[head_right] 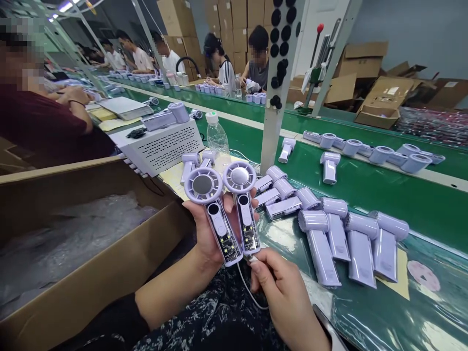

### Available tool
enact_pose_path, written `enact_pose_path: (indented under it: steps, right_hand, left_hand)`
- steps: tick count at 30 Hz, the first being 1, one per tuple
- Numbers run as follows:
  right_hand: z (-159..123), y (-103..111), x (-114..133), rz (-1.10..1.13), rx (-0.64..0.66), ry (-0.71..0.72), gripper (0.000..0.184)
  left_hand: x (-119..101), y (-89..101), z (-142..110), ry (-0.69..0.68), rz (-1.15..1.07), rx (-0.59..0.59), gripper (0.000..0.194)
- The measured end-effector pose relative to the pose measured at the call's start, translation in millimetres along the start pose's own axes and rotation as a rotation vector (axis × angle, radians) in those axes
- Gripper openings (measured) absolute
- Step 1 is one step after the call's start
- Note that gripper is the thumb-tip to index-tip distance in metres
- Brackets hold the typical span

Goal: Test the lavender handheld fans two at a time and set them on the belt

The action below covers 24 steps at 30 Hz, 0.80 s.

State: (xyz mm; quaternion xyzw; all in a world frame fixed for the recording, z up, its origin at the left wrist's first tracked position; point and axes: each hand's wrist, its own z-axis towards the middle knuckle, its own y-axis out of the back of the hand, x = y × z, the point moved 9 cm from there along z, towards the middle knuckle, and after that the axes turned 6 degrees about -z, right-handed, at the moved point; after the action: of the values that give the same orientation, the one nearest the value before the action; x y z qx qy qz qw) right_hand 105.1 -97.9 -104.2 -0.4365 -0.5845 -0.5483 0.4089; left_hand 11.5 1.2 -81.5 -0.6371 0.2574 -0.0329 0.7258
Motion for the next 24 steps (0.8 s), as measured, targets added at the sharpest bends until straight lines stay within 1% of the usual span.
enact_pose_path:
  steps: [3, 5, 8, 10, 12, 13, 15, 17, 18, 19, 21, 22, 23, 24]
  right_hand:
    - [3, -1, 5, -0.052, 0.006, 0.041, 0.05]
    - [5, -6, 6, -0.028, 0.01, 0.039, 0.051]
    - [8, -14, 3, 0.128, -0.059, -0.008, 0.051]
    - [10, -20, -2, 0.254, -0.118, -0.057, 0.052]
    - [13, -25, -5, 0.305, -0.147, -0.086, 0.053]
    - [15, -26, -3, 0.282, -0.149, -0.079, 0.053]
    - [18, -23, 6, 0.152, -0.134, -0.017, 0.05]
    - [17, -19, 18, -0.022, -0.086, 0.108, 0.044]
    - [16, -17, 23, -0.104, -0.055, 0.18, 0.041]
    - [15, -14, 25, -0.189, -0.023, 0.236, 0.038]
    - [18, -4, 20, -0.41, 0.001, 0.298, 0.036]
    - [22, 6, 16, -0.562, -0.037, 0.318, 0.035]
    - [29, 18, 14, -0.722, -0.105, 0.334, 0.035]
    - [37, 30, 14, -0.865, -0.186, 0.354, 0.035]
  left_hand:
    - [-4, -0.6, 0, -0.014, -0.054, -0.004, 0.066]
    - [-8, -0.4, -1, -0.032, -0.052, -0.013, 0.066]
    - [-15, 0.3, -3, -0.086, -0.021, -0.003, 0.067]
    - [-18, 2.1, -5, -0.15, 0.011, 0.009, 0.068]
    - [-20, 4.7, -8, -0.22, 0.048, 0.021, 0.068]
    - [-20, 6.2, -8, -0.246, 0.066, 0.026, 0.069]
    - [-19, 11.1, -5, -0.249, 0.086, 0.024, 0.07]
    - [-25, 20.8, 2, -0.244, 0.084, -0.02, 0.071]
    - [-35, 27.3, 6, -0.274, 0.084, -0.057, 0.07]
    - [-50, 34.5, 9, -0.335, 0.089, -0.099, 0.07]
    - [-93, 48.1, 9, -0.495, 0.143, -0.17, 0.07]
    - [-115, 53.0, 7, -0.557, 0.198, -0.181, 0.071]
    - [-131, 56.7, 7, -0.531, 0.277, -0.169, 0.072]
    - [-139, 58.9, 9, -0.438, 0.369, -0.125, 0.071]
